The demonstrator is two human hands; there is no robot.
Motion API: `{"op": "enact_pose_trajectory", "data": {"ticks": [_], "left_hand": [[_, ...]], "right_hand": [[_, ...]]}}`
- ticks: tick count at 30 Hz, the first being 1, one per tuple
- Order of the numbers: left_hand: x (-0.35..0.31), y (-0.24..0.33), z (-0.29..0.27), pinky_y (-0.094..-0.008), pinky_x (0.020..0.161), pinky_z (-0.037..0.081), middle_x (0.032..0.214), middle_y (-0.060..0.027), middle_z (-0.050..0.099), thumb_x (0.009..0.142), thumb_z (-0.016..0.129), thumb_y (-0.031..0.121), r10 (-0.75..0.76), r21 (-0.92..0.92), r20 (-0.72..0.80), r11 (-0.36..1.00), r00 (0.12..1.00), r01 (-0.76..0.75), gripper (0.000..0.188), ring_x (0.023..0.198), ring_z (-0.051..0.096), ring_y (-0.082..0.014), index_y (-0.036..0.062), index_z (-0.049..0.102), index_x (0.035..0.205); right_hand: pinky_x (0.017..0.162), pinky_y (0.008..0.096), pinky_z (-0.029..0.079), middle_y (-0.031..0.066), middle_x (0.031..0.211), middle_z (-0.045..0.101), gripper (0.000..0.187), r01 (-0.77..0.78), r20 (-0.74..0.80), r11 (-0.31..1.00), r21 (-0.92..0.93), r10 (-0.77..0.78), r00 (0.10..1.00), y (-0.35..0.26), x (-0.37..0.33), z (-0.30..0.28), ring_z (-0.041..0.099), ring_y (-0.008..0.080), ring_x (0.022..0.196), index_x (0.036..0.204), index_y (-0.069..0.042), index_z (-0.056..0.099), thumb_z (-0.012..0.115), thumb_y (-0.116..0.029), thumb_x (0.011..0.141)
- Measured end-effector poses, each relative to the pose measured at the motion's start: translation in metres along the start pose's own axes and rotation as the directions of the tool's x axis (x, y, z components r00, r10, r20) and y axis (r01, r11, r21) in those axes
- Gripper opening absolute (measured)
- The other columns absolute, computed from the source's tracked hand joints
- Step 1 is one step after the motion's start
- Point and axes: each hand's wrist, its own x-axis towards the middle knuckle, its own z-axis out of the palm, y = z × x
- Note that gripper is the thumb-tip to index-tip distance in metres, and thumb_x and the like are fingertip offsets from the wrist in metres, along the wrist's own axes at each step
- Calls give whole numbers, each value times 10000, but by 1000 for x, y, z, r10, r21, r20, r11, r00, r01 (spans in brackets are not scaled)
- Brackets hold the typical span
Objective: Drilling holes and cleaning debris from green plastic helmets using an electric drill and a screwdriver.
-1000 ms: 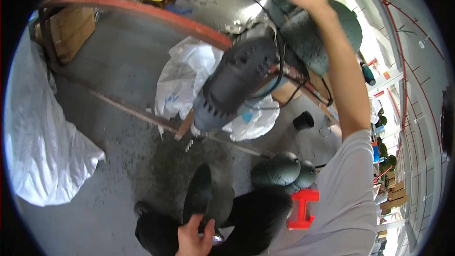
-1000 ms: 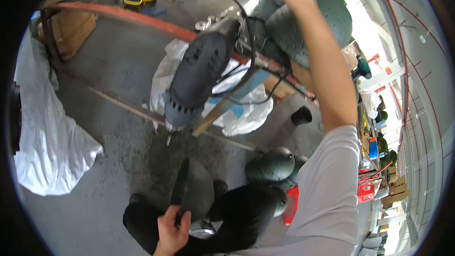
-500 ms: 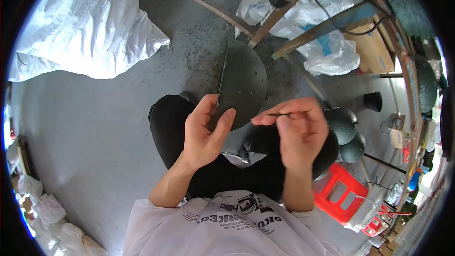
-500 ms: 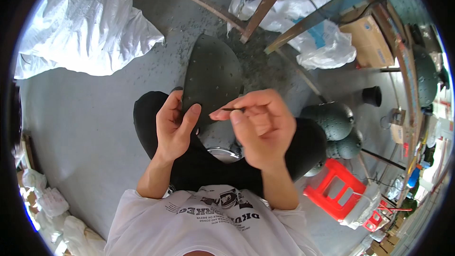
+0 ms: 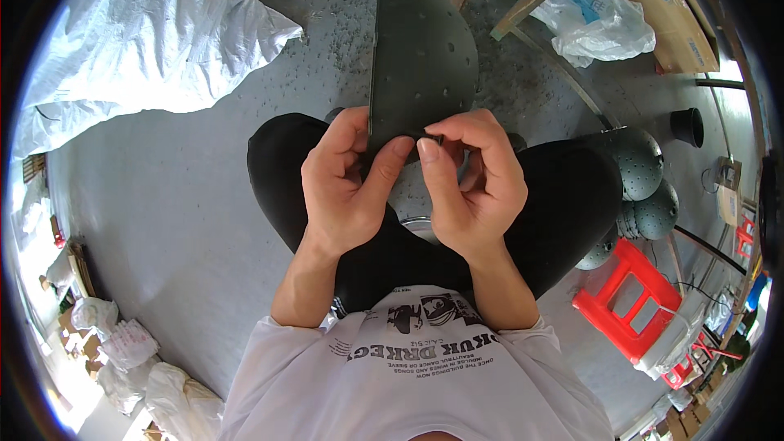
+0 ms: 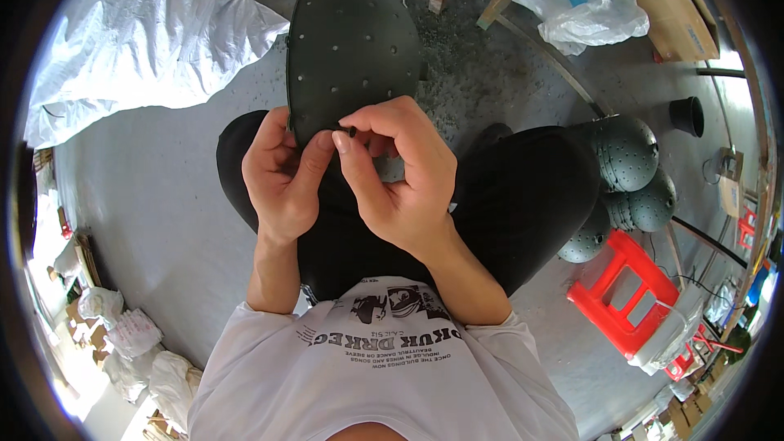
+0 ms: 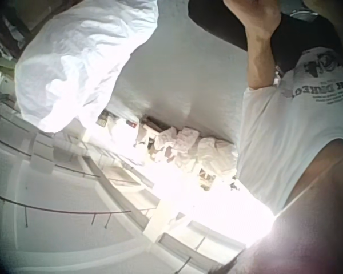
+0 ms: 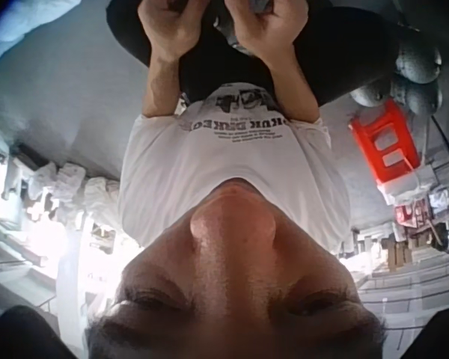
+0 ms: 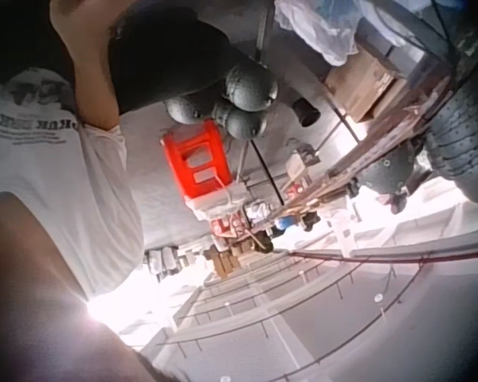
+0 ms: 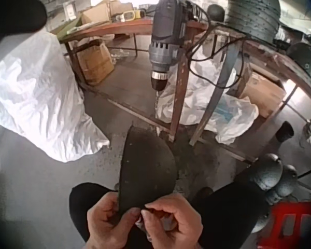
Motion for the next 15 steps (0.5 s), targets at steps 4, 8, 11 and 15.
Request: {"op": "enact_pose_trajectory", "data": {"ticks": [4, 8, 11, 15], "left_hand": [[1, -2, 5, -194, 705, 485, 922, -72, 709, 924, 635, -40, 24, -26, -27, 999, 999, -25, 230, 838, 618, -61, -65, 575, 1145], [2, 1, 4, -194, 706, 491, 906, -78, 715, 917, 641, -40, 25, 77, -8, 997, 1000, -25, 228, 824, 622, -60, -64, 576, 1133], [2, 1, 5, -192, 700, 493, 893, -79, 718, 911, 649, -37, 41, 102, -16, 994, 999, -39, 232, 816, 624, -56, -60, 577, 1130], [2, 1, 3, -189, 690, 493, 878, -75, 719, 906, 658, -31, 51, 135, -24, 990, 998, -47, 240, 810, 627, -48, -57, 578, 1131]], "right_hand": [[559, 233, 403, 54, 820, 611, 155, 40, -17, 999, -6, -40, 999, 3, -3, 0, 522, 93, 638, 961, -21, 644, 705, 36, 830], [556, 233, 398, 52, 820, 605, 151, 29, -23, 999, -12, -30, 999, 5, -2, 1, 512, 92, 635, 964, -20, 639, 702, 32, 837], [552, 233, 390, 49, 817, 600, 144, 30, -37, 1000, 5, -30, 999, 6, -2, 3, 502, 90, 628, 964, -18, 635, 703, 25, 845], [543, 229, 380, 46, 814, 599, 143, 18, -53, 999, 30, -16, 998, 8, -3, 5, 495, 83, 620, 966, -16, 629, 705, 20, 850]]}}
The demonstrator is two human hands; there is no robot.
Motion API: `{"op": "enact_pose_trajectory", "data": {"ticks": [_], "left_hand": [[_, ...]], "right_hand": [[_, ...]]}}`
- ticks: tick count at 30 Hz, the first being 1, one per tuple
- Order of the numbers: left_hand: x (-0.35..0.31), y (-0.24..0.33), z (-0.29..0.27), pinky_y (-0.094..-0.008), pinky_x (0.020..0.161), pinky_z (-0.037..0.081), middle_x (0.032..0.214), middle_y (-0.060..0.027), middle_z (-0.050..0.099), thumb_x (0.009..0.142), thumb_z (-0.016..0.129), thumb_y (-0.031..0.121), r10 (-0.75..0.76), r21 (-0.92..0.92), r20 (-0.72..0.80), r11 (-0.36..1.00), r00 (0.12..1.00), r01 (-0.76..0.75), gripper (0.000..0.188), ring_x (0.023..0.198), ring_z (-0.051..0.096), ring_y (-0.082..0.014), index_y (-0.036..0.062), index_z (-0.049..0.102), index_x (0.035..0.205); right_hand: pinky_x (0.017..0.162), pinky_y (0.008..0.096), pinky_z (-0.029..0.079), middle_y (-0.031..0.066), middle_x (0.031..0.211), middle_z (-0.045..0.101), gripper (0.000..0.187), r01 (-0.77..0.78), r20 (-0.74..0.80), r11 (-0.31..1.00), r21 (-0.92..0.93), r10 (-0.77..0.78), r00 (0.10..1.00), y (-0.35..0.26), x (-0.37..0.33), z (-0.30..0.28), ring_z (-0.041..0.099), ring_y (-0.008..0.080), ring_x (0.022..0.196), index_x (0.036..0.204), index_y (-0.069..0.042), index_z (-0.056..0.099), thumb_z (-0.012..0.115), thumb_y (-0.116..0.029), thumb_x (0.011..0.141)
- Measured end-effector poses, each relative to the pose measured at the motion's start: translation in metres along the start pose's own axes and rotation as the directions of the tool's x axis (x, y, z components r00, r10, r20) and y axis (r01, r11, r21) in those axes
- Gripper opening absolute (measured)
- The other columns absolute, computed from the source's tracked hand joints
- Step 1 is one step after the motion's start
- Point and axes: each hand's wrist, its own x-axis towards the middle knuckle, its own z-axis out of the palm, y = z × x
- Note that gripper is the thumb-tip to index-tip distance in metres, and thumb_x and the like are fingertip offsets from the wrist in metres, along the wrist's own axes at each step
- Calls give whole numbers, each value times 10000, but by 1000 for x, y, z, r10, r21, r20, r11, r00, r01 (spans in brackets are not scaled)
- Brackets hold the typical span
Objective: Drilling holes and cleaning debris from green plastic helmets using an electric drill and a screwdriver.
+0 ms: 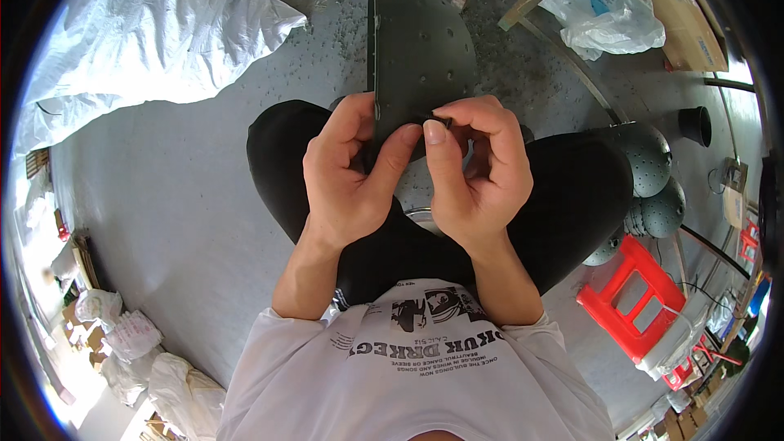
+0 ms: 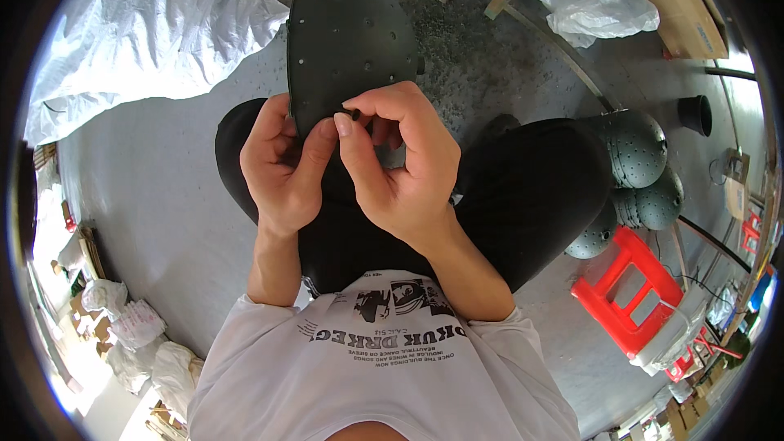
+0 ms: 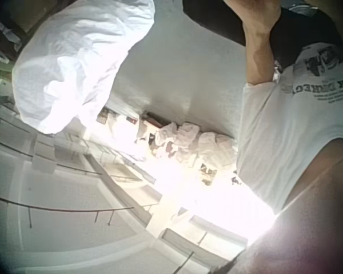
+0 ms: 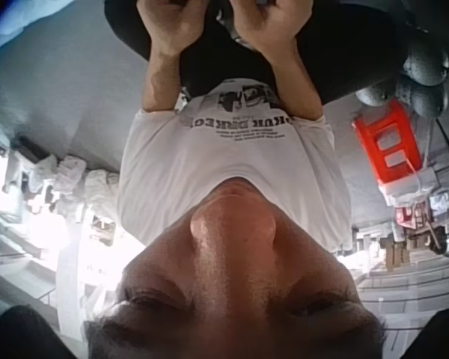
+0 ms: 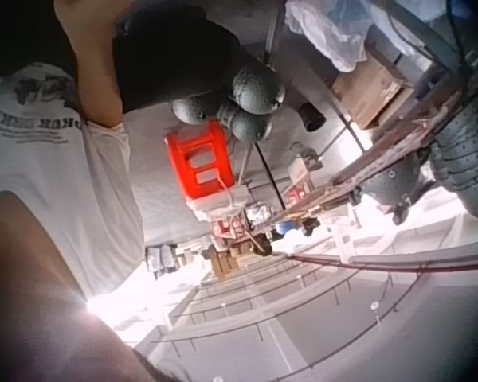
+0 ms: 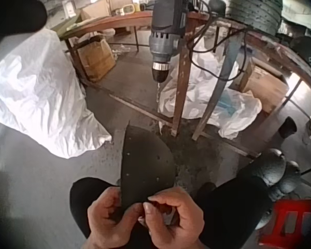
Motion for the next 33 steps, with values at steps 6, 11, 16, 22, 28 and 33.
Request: {"op": "enact_pose_trajectory", "data": {"ticks": [6, 11, 16, 22, 28, 33], "left_hand": [[0, 0, 1, -185, 689, 491, 891, -71, 718, 906, 656, -34, -5, -44, -2, 999, 1000, 4, 234, 816, 624, -42, -54, 579, 1127], [-1, -1, 0, -187, 689, 494, 901, -72, 719, 908, 654, -34, -7, -36, 7, 999, 1000, 7, 231, 820, 629, -46, -53, 578, 1125], [-1, 0, 2, -190, 688, 495, 907, -72, 719, 911, 650, -34, 6, -42, 4, 999, 1000, -6, 237, 821, 632, -49, -54, 576, 1135], [-1, 0, 1, -193, 704, 499, 922, -79, 720, 910, 647, -39, -3, -38, 8, 999, 1000, 4, 247, 837, 635, -53, -57, 576, 1145], [-1, 0, 1, -197, 715, 502, 925, -85, 721, 903, 646, -50, 10, -15, 11, 1000, 1000, -10, 250, 847, 642, -61, -59, 575, 1142], [0, -3, 5, -223, 721, 509, 918, -86, 719, 917, 630, -32, 56, 16, 7, 998, 998, -56, 243, 849, 654, -80, -54, 568, 1151]], "right_hand": [[534, 223, 370, 39, 804, 597, 152, 15, -2, 1000, -17, -15, 1000, 1, 0, 1, 492, 75, 615, 973, -19, 625, 707, 17, 850], [533, 221, 368, 36, 804, 599, 152, 19, -5, 1000, -15, -19, 1000, 2, 0, 1, 491, 70, 611, 972, -21, 624, 709, 14, 850], [534, 218, 364, 33, 812, 602, 148, 39, -16, 999, -1, -39, 999, 4, -1, 1, 496, 64, 611, 969, -21, 625, 707, 13, 851], [535, 213, 360, 32, 814, 602, 144, 37, -18, 999, 10, -37, 999, 5, -1, 2, 497, 63, 609, 968, -23, 626, 703, 15, 852], [536, 219, 392, 48, 817, 611, 165, 53, -1, 998, -45, -53, 999, 3, -2, 1, 521, 76, 621, 973, -17, 623, 710, 27, 839], [563, 214, 419, 71, 857, 632, 187, 129, 37, 988, -82, -126, 991, 4, -2, -1, 530, 83, 652, 991, -1, 601, 700, 53, 841]]}}
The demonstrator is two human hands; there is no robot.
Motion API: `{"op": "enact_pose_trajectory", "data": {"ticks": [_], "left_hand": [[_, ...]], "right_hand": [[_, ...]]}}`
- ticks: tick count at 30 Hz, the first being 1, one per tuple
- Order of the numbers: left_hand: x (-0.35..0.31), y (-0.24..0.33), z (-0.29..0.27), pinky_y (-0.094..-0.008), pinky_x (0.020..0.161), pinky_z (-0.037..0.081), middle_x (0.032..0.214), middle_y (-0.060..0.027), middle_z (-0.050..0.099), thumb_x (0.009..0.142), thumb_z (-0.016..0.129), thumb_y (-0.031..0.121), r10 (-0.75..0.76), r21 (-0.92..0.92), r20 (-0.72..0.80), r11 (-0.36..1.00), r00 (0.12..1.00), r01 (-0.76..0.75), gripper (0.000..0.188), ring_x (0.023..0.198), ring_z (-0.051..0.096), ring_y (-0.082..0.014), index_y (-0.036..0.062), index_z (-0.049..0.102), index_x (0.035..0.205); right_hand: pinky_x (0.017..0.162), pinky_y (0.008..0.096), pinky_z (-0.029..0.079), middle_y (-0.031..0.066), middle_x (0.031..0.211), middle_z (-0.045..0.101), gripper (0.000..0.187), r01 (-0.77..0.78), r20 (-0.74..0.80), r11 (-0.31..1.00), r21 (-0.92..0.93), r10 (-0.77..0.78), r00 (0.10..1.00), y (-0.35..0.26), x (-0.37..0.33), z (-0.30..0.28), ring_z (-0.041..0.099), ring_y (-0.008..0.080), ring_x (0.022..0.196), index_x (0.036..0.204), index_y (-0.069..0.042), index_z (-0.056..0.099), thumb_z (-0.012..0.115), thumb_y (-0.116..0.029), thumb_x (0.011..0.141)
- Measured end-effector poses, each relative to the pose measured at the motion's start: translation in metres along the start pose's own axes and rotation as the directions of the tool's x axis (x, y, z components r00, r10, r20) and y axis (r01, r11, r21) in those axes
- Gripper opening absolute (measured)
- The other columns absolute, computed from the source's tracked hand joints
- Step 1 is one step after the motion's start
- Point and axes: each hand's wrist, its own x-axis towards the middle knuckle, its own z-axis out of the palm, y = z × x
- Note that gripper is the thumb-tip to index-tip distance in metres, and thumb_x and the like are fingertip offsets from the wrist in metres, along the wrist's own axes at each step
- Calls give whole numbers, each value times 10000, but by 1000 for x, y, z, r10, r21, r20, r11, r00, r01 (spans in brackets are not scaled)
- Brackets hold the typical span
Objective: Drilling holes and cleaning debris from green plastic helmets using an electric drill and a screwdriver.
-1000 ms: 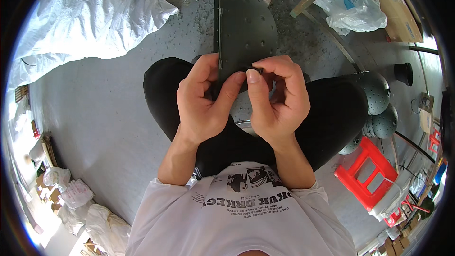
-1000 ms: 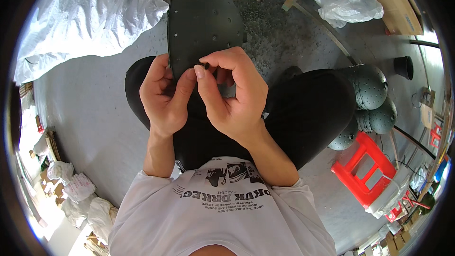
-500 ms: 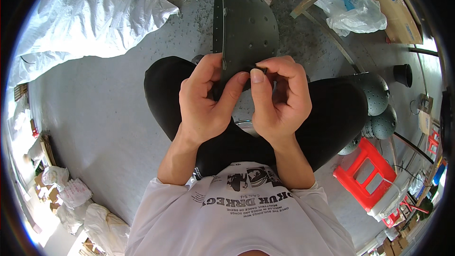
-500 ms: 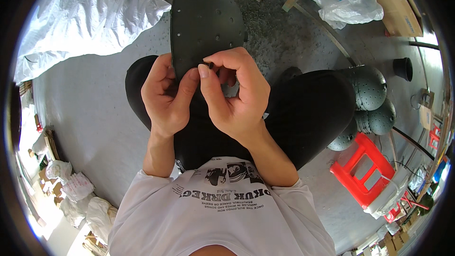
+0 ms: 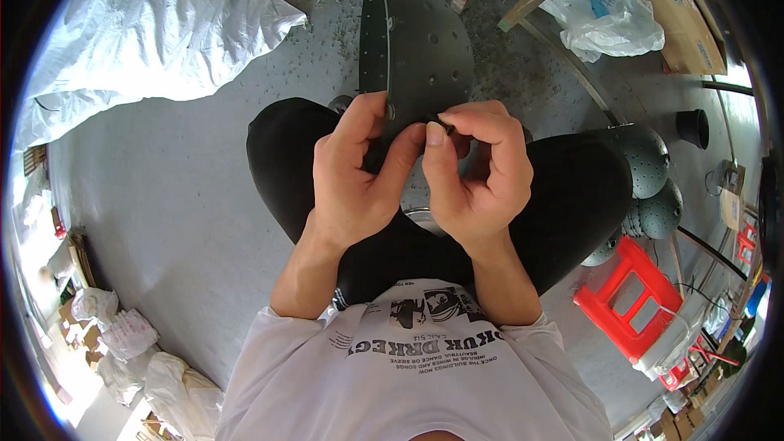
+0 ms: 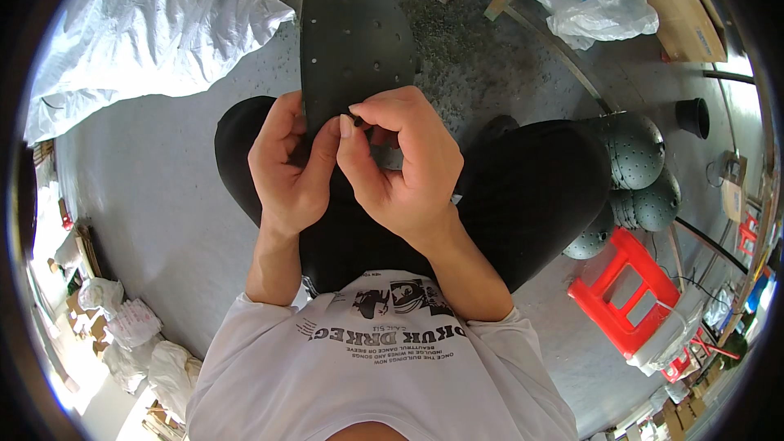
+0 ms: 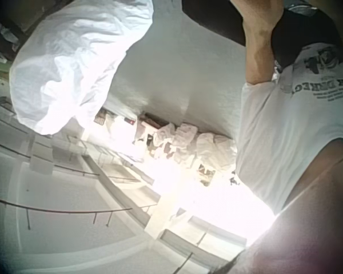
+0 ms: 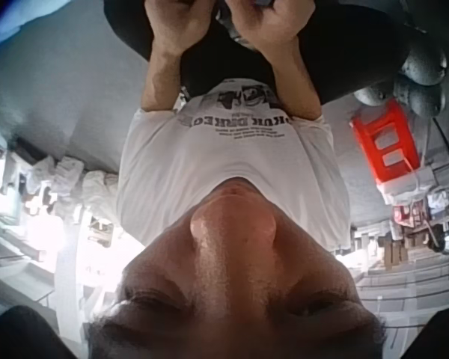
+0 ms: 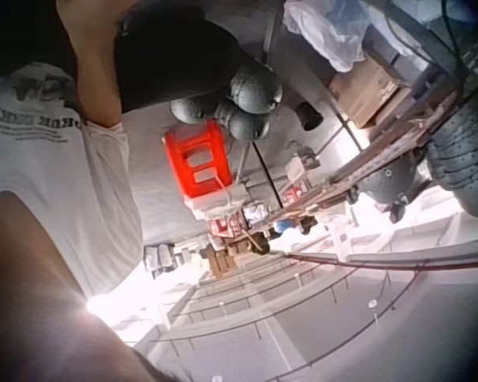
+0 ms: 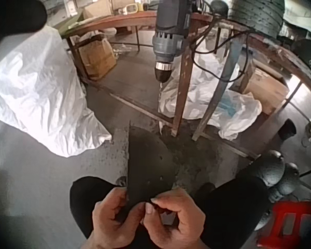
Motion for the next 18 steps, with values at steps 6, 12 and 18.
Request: {"op": "enact_pose_trajectory", "data": {"ticks": [6, 12, 18], "left_hand": [[0, 2, -1, -233, 695, 499, 869, -58, 698, 928, 668, 93, -66, -182, 28, 981, 997, 69, 267, 788, 624, -86, -52, 565, 1126], [0, -4, -5, -207, 642, 461, 804, -33, 659, 820, 764, 119, -85, -148, 40, 985, 996, 90, 315, 742, 568, -50, -39, 575, 1016], [2, -1, -2, -193, 628, 447, 792, -10, 639, 776, 793, 100, -142, -139, -8, 980, 990, 140, 304, 736, 531, -26, -23, 569, 941]], "right_hand": [[529, 242, 485, 92, 822, 642, 217, 68, 16, 996, -56, -67, 998, 3, 6, -5, 609, 146, 638, 952, -4, 610, 736, 52, 785], [549, 281, 506, 91, 803, 647, 267, 106, 85, 991, -85, -99, 991, 1, 4, -4, 635, 209, 669, 939, -12, 610, 786, 16, 741], [569, 300, 512, 96, 824, 662, 293, 139, 135, 982, -126, -122, 983, 3, 4, -6, 647, 233, 687, 941, -19, 617, 797, 14, 713]]}}
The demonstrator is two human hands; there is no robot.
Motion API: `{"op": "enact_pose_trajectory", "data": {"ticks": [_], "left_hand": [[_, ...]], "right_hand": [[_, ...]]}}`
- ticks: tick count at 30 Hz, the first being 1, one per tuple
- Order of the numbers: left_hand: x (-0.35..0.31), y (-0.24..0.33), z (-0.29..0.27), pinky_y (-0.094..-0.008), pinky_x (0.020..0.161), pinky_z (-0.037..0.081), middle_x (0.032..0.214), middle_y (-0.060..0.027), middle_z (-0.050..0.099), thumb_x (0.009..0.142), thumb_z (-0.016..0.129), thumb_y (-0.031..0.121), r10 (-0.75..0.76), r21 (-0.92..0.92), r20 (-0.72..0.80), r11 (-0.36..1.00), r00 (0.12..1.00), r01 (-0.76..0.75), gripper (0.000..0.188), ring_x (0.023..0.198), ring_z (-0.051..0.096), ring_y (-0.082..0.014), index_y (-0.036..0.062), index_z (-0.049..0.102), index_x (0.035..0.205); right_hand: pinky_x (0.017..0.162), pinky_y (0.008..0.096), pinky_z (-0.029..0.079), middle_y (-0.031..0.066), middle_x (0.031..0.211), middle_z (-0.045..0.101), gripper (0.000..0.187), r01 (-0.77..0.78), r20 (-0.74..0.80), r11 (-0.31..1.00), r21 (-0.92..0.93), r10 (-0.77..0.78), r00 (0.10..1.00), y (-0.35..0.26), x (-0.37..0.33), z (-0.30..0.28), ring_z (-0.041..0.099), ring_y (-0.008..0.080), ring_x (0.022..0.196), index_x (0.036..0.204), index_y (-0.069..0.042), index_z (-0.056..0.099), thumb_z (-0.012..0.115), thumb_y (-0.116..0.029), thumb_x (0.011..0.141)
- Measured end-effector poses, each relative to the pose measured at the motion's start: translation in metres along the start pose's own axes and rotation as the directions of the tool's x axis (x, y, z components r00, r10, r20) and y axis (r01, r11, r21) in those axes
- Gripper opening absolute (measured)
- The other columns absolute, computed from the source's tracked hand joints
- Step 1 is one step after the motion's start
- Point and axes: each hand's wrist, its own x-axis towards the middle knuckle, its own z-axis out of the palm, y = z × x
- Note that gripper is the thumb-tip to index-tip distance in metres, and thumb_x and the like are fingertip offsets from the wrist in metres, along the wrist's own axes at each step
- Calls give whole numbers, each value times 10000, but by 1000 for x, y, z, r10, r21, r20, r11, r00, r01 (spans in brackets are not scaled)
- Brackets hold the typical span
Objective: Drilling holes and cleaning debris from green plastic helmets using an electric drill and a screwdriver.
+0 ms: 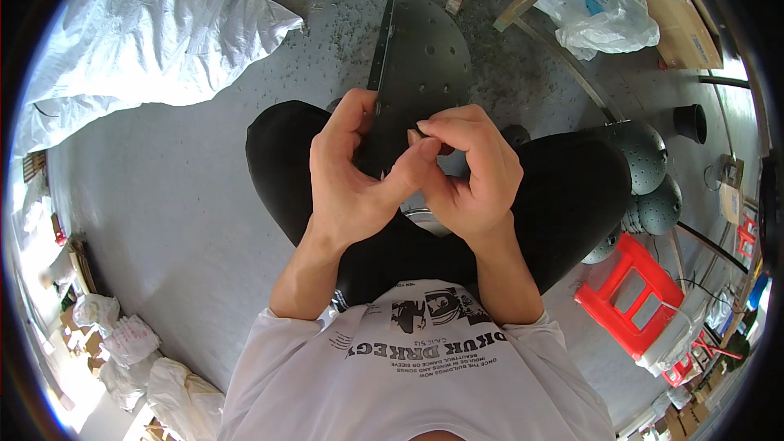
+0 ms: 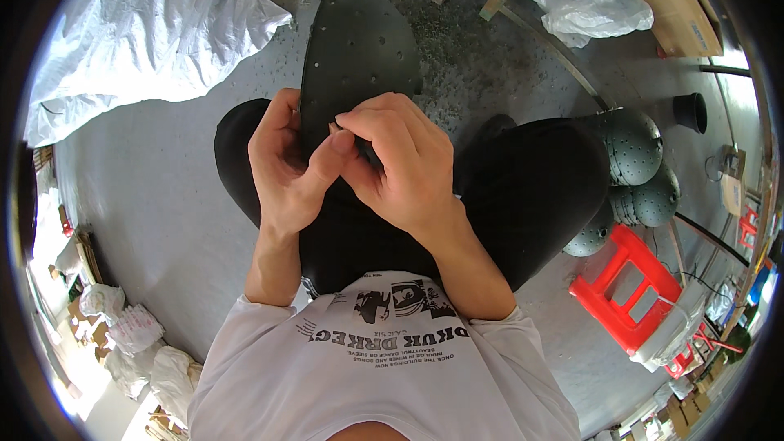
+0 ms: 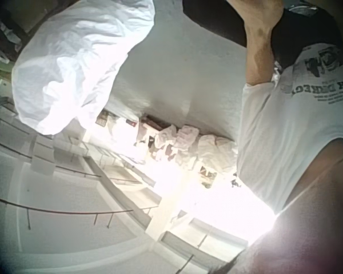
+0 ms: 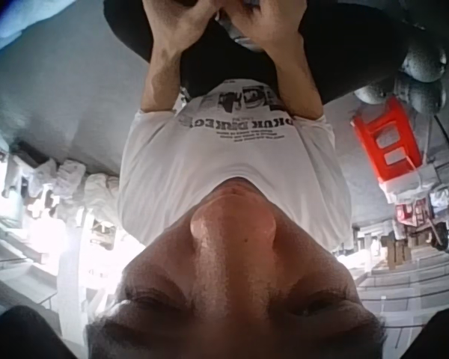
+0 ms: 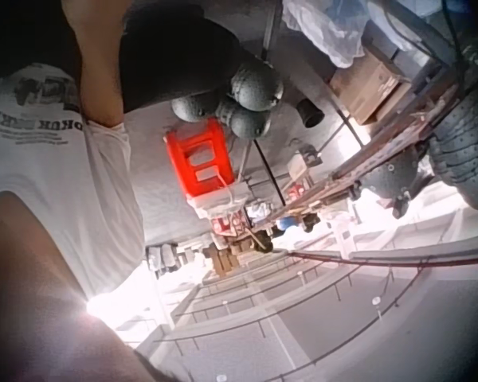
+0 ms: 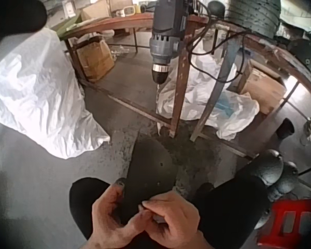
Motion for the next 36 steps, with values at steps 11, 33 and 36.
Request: {"op": "enact_pose_trajectory", "data": {"ticks": [11, 33, 36], "left_hand": [[-1, 6, -1, -208, 638, 504, 807, -62, 703, 816, 777, 108, 1, -24, -8, 1000, 1000, -1, 297, 751, 628, -54, -45, 592, 991], [-5, -17, 17, -264, 469, 465, 649, -54, 590, 651, 891, 231, 443, 428, 92, 791, 892, -438, 385, 504, 584, -188, 10, 656, 861], [-4, -15, 19, -263, 458, 456, 637, -45, 586, 641, 887, 209, 487, 445, 106, 756, 867, -480, 365, 489, 575, -171, 12, 657, 843]], "right_hand": [[611, 291, 504, 90, 840, 649, 239, -207, 196, 967, 146, 177, 964, -12, 12, -24, 635, 207, 733, 976, -7, 622, 727, 21, 762], [509, 390, 410, 138, 700, 490, 149, -355, 199, 935, -13, 351, 915, -23, -7, -26, 496, 313, 564, 755, 1, 503, 491, -66, 888], [500, 372, 408, 132, 682, 488, 149, -407, 177, 913, 10, 399, 900, -24, -9, -25, 490, 295, 546, 731, 7, 499, 500, -55, 867]]}}
